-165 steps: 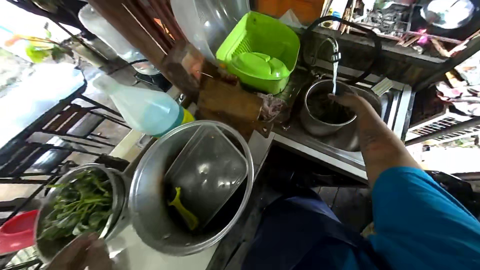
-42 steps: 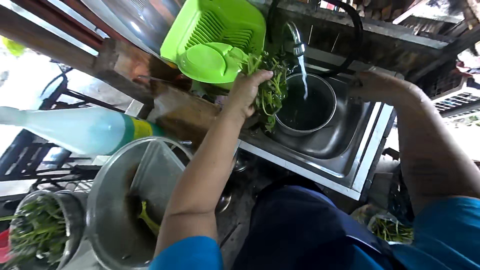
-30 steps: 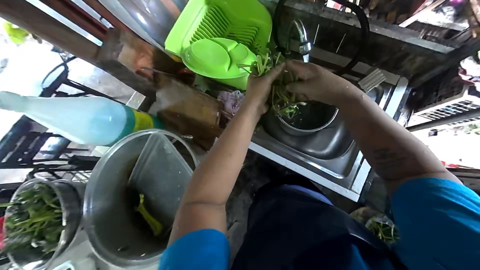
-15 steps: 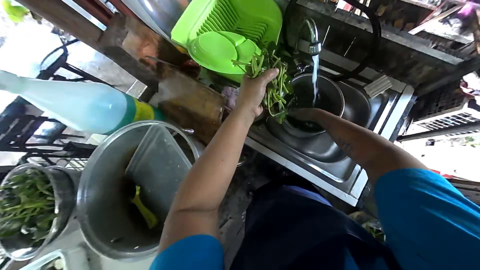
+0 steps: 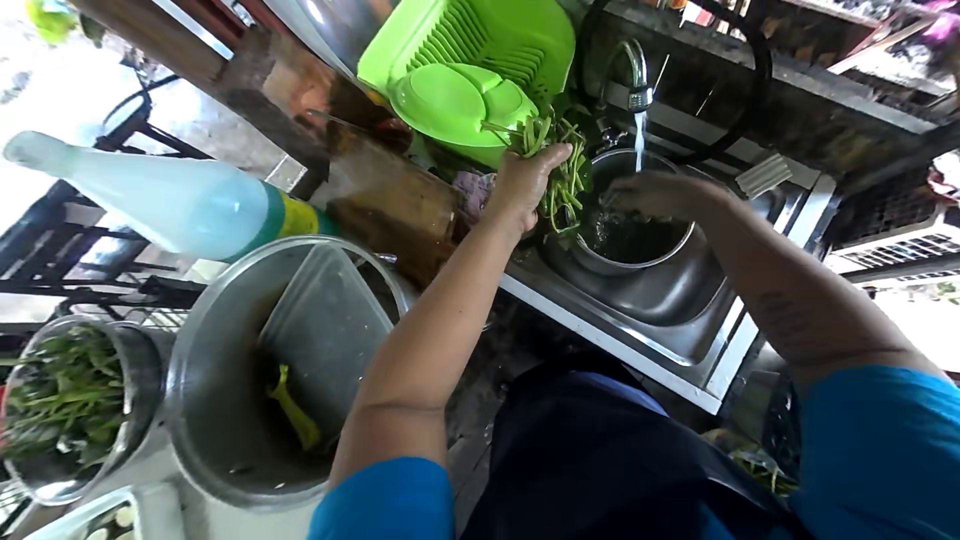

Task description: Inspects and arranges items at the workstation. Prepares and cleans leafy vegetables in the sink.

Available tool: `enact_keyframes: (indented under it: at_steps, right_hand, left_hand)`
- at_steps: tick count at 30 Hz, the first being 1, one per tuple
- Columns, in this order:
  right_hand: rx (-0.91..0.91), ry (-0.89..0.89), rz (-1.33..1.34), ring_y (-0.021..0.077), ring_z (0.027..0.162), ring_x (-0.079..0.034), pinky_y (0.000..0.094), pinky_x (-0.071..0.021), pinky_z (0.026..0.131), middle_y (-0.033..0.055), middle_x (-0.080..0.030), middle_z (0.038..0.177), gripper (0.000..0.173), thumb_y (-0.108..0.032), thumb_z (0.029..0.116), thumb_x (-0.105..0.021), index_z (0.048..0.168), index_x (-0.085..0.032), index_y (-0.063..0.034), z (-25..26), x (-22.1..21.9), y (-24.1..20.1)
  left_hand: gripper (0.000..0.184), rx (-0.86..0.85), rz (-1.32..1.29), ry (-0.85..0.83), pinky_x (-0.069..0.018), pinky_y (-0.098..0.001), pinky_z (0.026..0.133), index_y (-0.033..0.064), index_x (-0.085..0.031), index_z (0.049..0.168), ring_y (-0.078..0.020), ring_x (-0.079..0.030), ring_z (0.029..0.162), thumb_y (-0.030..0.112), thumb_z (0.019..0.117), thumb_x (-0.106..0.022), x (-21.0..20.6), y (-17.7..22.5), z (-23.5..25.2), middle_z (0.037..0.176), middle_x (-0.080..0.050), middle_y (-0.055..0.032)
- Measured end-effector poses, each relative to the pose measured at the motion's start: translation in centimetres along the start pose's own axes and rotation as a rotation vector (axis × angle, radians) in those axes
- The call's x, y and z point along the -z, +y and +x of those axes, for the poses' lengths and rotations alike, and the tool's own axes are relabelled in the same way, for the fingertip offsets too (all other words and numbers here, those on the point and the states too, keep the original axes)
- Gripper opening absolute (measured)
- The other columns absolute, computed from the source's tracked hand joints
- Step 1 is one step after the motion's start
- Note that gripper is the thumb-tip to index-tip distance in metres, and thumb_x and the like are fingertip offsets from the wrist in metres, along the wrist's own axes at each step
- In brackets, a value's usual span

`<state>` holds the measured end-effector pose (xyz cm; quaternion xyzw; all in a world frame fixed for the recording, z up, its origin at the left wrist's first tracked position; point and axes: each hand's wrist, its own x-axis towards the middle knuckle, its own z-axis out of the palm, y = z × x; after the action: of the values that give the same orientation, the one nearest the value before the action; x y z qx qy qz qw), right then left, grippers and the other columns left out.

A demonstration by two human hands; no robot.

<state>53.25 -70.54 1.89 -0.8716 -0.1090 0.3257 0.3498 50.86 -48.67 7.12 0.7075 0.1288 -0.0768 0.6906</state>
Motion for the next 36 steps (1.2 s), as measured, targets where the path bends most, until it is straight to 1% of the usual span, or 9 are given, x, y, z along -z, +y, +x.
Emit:
enact_keyframes:
  at_steps: [3, 8, 14, 20, 23, 25, 27, 32, 36]
  right_hand:
    - [0.262, 0.147, -0.148, 0.0258, 0.088, -0.066, 0.0494, -0.0548, 0.082, 0.0157, -0.069, 0.105, 0.026, -0.020, 0.1073, -0.052, 0.122, -0.066, -0.0044, -3.3, 3.3, -3.6]
    - [0.439, 0.483, -0.196, 0.0306, 0.114, -0.064, 0.0497, -0.0501, 0.100, 0.0214, -0.063, 0.126, 0.040, -0.032, 0.1055, -0.056, 0.129, -0.056, 0.0009, -5.2, 4.2, -8.5]
    - [0.513, 0.979, 0.140, 0.0231, 0.113, -0.060, 0.0385, -0.0506, 0.094, 0.0171, -0.059, 0.122, 0.038, -0.022, 0.1101, -0.036, 0.120, -0.065, 0.0001, -0.9, 0.9, -9.4]
    - [0.610, 0.859, -0.144, 0.0346, 0.107, -0.067, 0.0474, -0.0561, 0.085, 0.0266, -0.058, 0.129, 0.033, -0.004, 0.0968, -0.049, 0.127, -0.053, 0.0092, -1.0, 0.5, -7.7]
    - [0.748, 0.605, 0.171, 0.0163, 0.117, -0.060, 0.0310, -0.0526, 0.098, 0.0175, -0.057, 0.132, 0.047, -0.002, 0.0964, -0.046, 0.143, -0.041, 0.0067, -1.3, 1.4, -6.3]
    - [0.710, 0.520, 0.317, 0.0090, 0.105, -0.058, 0.0251, -0.0516, 0.086, 0.0108, -0.055, 0.131, 0.066, -0.012, 0.0970, -0.043, 0.160, -0.022, -0.0033, -2.2, 2.3, -6.0]
    - [0.616, 0.652, 0.356, 0.0060, 0.081, -0.054, 0.0227, -0.0465, 0.065, 0.0070, -0.056, 0.122, 0.053, -0.027, 0.1044, -0.038, 0.154, -0.038, -0.0072, -2.3, 3.4, -5.0]
    - [0.059, 0.458, 0.012, 0.0378, 0.107, -0.065, 0.0594, -0.0493, 0.098, 0.0269, -0.066, 0.116, 0.032, -0.019, 0.1076, -0.050, 0.124, -0.062, 0.0057, -0.9, 3.4, 1.9]
    - [-0.288, -0.176, -0.272, 0.0520, 0.133, -0.051, 0.0735, -0.0329, 0.109, 0.0337, -0.056, 0.140, 0.067, -0.051, 0.1106, -0.034, 0.140, -0.057, 0.0048, 3.4, -3.4, 7.2]
  left_hand:
    - [0.049, -0.012, 0.029, -0.022, -0.0543, -0.0400, 0.097, 0.0033, -0.053, 0.136, -0.0188, -0.064, 0.113, 0.023, 0.0952, -0.073, -0.6, -0.2, 0.4, 0.123, -0.064, -0.0123]
    - [0.036, -0.082, -0.150, -0.216, -0.0609, -0.0332, 0.077, 0.0075, -0.051, 0.134, -0.0147, -0.070, 0.086, 0.032, 0.1078, -0.052, -2.9, 0.8, 0.4, 0.101, -0.069, -0.0071]
    - [0.049, -0.113, -0.314, -0.331, -0.0581, -0.0380, 0.092, 0.0093, -0.048, 0.142, -0.0171, -0.068, 0.106, 0.045, 0.1102, -0.039, -4.9, 1.0, 1.1, 0.117, -0.067, -0.0086]
    - [0.035, -0.116, -0.425, -0.401, -0.0594, -0.0376, 0.089, 0.0063, -0.055, 0.131, -0.0175, -0.069, 0.100, 0.033, 0.1090, -0.048, -4.6, 0.6, 2.0, 0.108, -0.070, -0.0086]
    - [0.022, -0.033, -0.445, -0.373, -0.0610, -0.0354, 0.078, 0.0061, -0.057, 0.122, -0.0168, -0.070, 0.088, 0.021, 0.1076, -0.050, -4.4, 0.7, 1.7, 0.097, -0.070, -0.0082]
    - [0.018, 0.041, -0.397, -0.293, -0.0602, -0.0345, 0.073, 0.0067, -0.055, 0.121, -0.0166, -0.069, 0.082, 0.016, 0.1064, -0.050, -4.5, 0.8, 1.6, 0.094, -0.067, -0.0079]
    - [0.020, 0.059, -0.343, -0.229, -0.0600, -0.0355, 0.072, 0.0055, -0.055, 0.122, -0.0179, -0.068, 0.082, 0.015, 0.1048, -0.052, -4.6, 0.9, 1.7, 0.095, -0.067, -0.0094]
    - [0.027, -0.017, -0.257, -0.159, -0.0605, -0.0363, 0.079, 0.0041, -0.055, 0.125, -0.0185, -0.069, 0.091, 0.015, 0.1014, -0.060, -3.5, 2.5, 1.1, 0.102, -0.068, -0.0098]
    - [0.028, -0.024, -0.226, -0.145, -0.0604, -0.0372, 0.080, 0.0057, -0.056, 0.125, -0.0184, -0.069, 0.094, 0.017, 0.1000, -0.063, -2.9, 3.2, 0.6, 0.104, -0.068, -0.0088]
